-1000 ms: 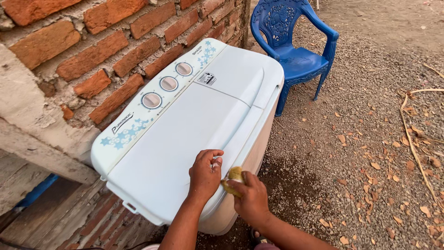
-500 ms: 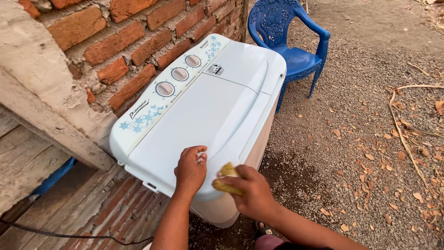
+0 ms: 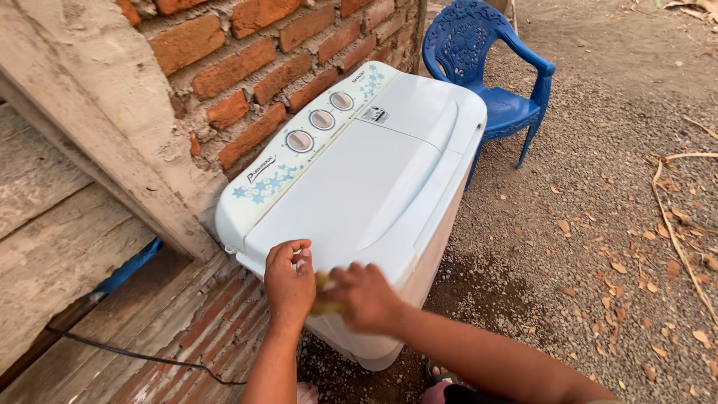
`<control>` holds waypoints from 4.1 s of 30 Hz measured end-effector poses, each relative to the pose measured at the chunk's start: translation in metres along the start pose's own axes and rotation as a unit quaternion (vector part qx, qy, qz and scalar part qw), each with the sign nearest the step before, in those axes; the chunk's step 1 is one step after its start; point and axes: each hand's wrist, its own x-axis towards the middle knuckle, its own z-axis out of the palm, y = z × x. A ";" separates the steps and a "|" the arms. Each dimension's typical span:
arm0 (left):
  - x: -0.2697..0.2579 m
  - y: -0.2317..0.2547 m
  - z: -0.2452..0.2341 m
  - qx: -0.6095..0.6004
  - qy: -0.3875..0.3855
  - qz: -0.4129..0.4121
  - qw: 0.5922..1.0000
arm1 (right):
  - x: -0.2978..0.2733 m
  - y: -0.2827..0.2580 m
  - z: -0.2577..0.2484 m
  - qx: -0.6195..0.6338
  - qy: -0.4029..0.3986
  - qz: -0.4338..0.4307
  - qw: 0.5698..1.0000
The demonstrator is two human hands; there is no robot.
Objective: The person wipes the exterior top and side surfaces of a twin-tub washing machine using a sponge.
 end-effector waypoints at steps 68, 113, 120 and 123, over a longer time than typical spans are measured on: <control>0.040 0.069 0.179 0.070 -0.020 -0.040 0.997 | 0.012 0.385 -0.110 -0.123 0.187 0.123 0.967; 0.288 0.098 0.389 0.243 -0.058 -0.080 0.965 | 0.190 0.628 -0.137 -0.067 0.082 0.060 0.993; 0.315 0.087 0.405 0.255 -0.002 -0.103 0.962 | 0.225 0.611 -0.109 -0.004 0.144 0.015 0.989; 0.326 0.087 0.406 0.250 0.076 -0.115 0.958 | 0.186 0.550 -0.097 0.022 0.092 -0.212 0.973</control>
